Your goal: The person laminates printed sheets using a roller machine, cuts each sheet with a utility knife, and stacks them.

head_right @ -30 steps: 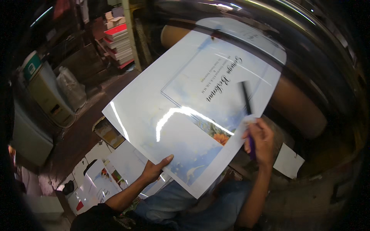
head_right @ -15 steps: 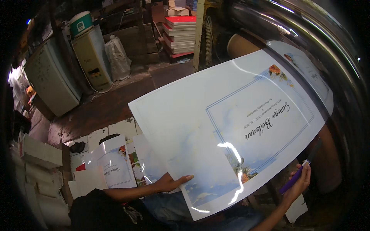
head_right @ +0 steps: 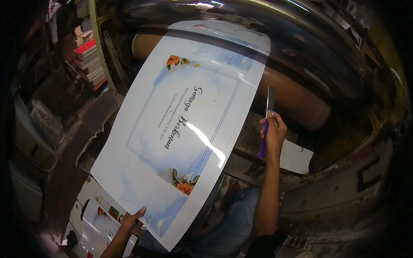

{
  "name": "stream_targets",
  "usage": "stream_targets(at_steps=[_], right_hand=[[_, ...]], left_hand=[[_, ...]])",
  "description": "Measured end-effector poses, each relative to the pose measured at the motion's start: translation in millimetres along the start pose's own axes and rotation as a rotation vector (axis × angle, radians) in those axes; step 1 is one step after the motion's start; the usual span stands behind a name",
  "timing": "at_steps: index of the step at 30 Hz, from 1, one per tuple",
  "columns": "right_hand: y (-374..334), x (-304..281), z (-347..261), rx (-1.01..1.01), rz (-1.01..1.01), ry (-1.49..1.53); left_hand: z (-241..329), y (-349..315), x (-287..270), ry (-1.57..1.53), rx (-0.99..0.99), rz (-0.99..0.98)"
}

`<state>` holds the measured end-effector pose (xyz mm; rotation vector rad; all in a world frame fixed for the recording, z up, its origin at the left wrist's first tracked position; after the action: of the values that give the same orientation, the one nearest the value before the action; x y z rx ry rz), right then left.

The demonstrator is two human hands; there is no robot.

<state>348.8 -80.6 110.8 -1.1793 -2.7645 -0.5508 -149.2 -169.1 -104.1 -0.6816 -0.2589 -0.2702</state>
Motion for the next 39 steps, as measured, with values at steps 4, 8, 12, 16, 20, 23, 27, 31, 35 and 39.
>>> stream_targets(at_steps=[4, 8, 12, 16, 20, 23, 27, 31, 35, 39], right_hand=[[23, 19, -8, 0.001, -0.063, -0.033], [46, 33, -7, 0.005, -0.166, -0.097], [45, 35, 11, -0.027, -0.213, -0.152], [20, 37, 13, 0.074, -0.351, -0.151], [16, 37, -21, -0.388, -0.150, -0.428], [23, 49, -43, -0.886, -0.127, -0.632], [40, 54, -26, -0.820, -0.628, -0.848], [56, 47, -11, -0.783, -0.843, -0.679], [52, 52, 3, -0.586, -0.845, -0.700], [3, 53, 9, -0.514, -0.699, -0.587]], left_hand=[[-10, -7, -16, 0.000, -0.079, -0.008], [-8, -18, -24, 0.009, -0.142, -0.033], [-17, -24, -41, -0.062, -0.146, -0.040], [-19, -33, -53, -0.055, -0.112, -0.080], [-23, -38, -71, -0.033, -0.166, -0.075], [-38, -38, -84, -0.003, -0.203, -0.070], [-48, -47, -86, -0.047, -0.185, -0.058], [-63, -46, -137, 0.023, -0.207, 0.089], [-82, -45, -225, 0.086, 0.065, 0.098], [-64, -65, -245, 0.215, -0.173, 0.192]])
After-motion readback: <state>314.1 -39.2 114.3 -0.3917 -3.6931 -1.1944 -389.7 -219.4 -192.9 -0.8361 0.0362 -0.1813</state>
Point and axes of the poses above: each hand's wrist, its own y-axis towards the middle knuckle, its own x-axis out of the palm, z = x × y, the point moved 4 cm from there along y, towards the middle knuckle, and after that the axes turned 15 degrees about y, right-handed, at the moved point
